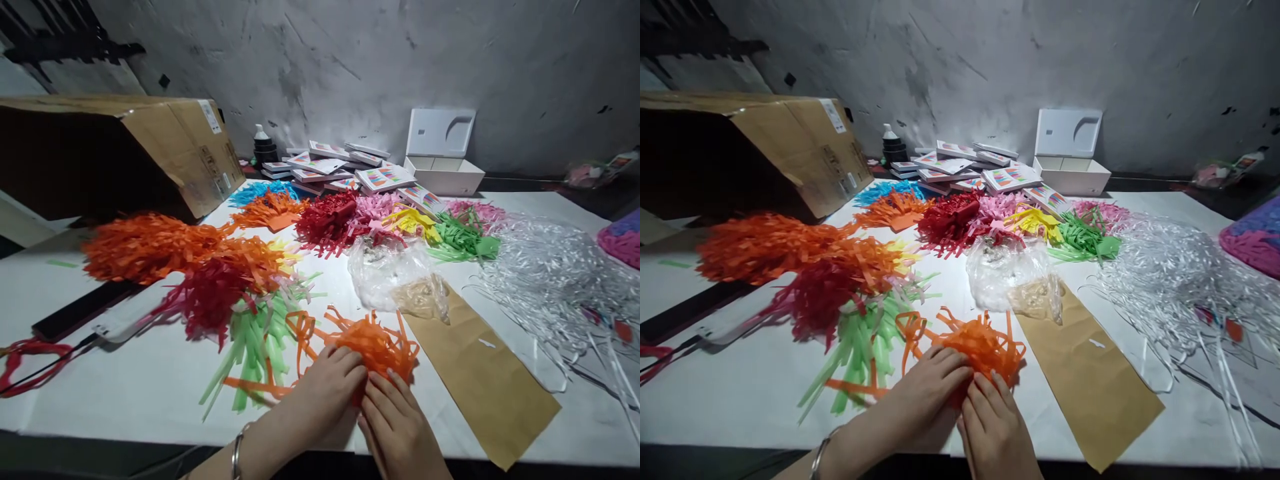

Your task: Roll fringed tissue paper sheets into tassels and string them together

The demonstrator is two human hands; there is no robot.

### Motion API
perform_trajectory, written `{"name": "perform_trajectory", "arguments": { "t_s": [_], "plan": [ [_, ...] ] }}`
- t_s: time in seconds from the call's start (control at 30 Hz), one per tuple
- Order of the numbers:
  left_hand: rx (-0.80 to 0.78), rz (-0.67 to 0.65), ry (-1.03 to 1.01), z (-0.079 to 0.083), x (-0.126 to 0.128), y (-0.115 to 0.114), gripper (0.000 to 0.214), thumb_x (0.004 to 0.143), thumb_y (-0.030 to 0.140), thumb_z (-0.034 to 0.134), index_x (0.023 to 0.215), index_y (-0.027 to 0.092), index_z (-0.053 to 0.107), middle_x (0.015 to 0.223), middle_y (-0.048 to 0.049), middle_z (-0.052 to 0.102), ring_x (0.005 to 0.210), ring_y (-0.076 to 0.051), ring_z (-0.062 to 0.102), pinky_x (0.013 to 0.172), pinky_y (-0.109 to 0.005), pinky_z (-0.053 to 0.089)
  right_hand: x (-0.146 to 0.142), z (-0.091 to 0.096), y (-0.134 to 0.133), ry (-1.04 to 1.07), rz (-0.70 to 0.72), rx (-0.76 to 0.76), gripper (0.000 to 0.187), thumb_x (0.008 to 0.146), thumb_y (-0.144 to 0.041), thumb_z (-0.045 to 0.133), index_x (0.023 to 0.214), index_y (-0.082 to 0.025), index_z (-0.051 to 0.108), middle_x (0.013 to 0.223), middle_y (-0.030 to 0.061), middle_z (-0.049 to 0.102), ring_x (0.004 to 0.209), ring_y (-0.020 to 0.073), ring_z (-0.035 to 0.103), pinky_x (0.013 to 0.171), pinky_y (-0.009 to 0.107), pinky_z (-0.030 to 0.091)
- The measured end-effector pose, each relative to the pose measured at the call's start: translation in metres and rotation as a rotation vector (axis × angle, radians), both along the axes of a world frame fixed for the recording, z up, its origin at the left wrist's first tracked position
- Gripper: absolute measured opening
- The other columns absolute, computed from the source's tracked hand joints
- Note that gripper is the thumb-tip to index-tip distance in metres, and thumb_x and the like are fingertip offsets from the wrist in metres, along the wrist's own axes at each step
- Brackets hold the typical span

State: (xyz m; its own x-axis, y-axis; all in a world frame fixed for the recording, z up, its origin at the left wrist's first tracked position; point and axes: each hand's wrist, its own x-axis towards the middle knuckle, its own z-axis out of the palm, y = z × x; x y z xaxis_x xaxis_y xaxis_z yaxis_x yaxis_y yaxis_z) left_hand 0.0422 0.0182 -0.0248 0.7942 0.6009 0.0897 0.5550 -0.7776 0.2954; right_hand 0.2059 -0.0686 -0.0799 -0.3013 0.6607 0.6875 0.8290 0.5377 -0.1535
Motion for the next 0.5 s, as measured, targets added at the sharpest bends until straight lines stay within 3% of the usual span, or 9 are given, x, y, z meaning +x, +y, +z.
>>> {"name": "perform_trajectory", "arguments": {
  "t_s": [0.07, 0.13, 0.2, 0.3, 0.37, 0.5],
  "plan": [
    [0.061, 0.147, 0.06, -0.002, 0.008, 0.01, 0.036, 0.086, 0.0, 0.05, 0.11, 0.021, 0.067, 0.119, -0.01, 0.07, 0.114, -0.029, 0.062, 0.103, -0.048, 0.046, 0.001, 0.0, 0.0, -0.014, 0.007, 0.01, 0.024, 0.096, -0.014, 0.051, 0.107, -0.014, 0.072, 0.11, 0.0076, 0.078, 0.111, 0.0227, 0.07, 0.109, 0.04, 0.051],
    [0.107, 0.313, 0.115, -0.001, 0.006, 0.03, 0.033, 0.087, -0.001, 0.045, 0.105, 0.014, 0.068, 0.115, -0.0183, 0.07, 0.114, -0.037, 0.062, 0.097, -0.058, 0.047, 0.002, 0.001, 0.0, -0.031, 0.018, 0.024, 0.024, 0.096, -0.015, 0.051, 0.109, -0.014, 0.072, 0.111, 0.0074, 0.077, 0.109, 0.0224, 0.071, 0.107, 0.039, 0.052],
    [0.141, 0.474, 0.152, 0.001, -0.005, 0.051, 0.026, 0.088, 0.004, 0.048, 0.103, 0.012, 0.069, 0.111, -0.0212, 0.069, 0.108, -0.04, 0.062, 0.089, -0.06, 0.049, 0.004, 0.001, 0.001, -0.027, 0.017, 0.031, 0.023, 0.097, -0.016, 0.052, 0.109, -0.014, 0.071, 0.109, 0.0067, 0.078, 0.107, 0.0214, 0.072, 0.106, 0.038, 0.053],
    [0.221, 0.63, 0.091, 0.005, -0.027, 0.063, 0.03, 0.09, 0.013, 0.054, 0.118, 0.014, 0.065, 0.129, -0.0211, 0.063, 0.113, -0.039, 0.06, 0.09, -0.057, 0.05, 0.008, -0.002, 0.0, -0.044, 0.017, 0.0, 0.022, 0.097, -0.018, 0.053, 0.111, -0.016, 0.07, 0.111, 0.0048, 0.078, 0.105, 0.0207, 0.071, 0.104, 0.038, 0.052],
    [0.261, 0.584, 0.006, 0.004, -0.037, 0.054, 0.033, 0.093, 0.017, 0.053, 0.124, 0.017, 0.063, 0.136, -0.0173, 0.062, 0.12, -0.036, 0.057, 0.097, -0.056, 0.047, 0.011, -0.005, -0.001, -0.069, 0.013, -0.031, 0.023, 0.097, -0.02, 0.054, 0.115, -0.016, 0.069, 0.114, 0.0041, 0.077, 0.105, 0.0212, 0.071, 0.101, 0.038, 0.051],
    [0.179, 0.141, -0.109, -0.012, -0.036, 0.017, 0.03, 0.093, 0.017, 0.053, 0.118, 0.025, 0.066, 0.132, -0.007, 0.067, 0.121, -0.03, 0.057, 0.11, -0.058, 0.037, 0.004, -0.006, 0.006, -0.083, -0.04, -0.063, 0.03, 0.098, -0.02, 0.049, 0.123, -0.016, 0.066, 0.113, 0.005, 0.076, 0.095, 0.0224, 0.07, 0.086, 0.039, 0.049]
  ]
}}
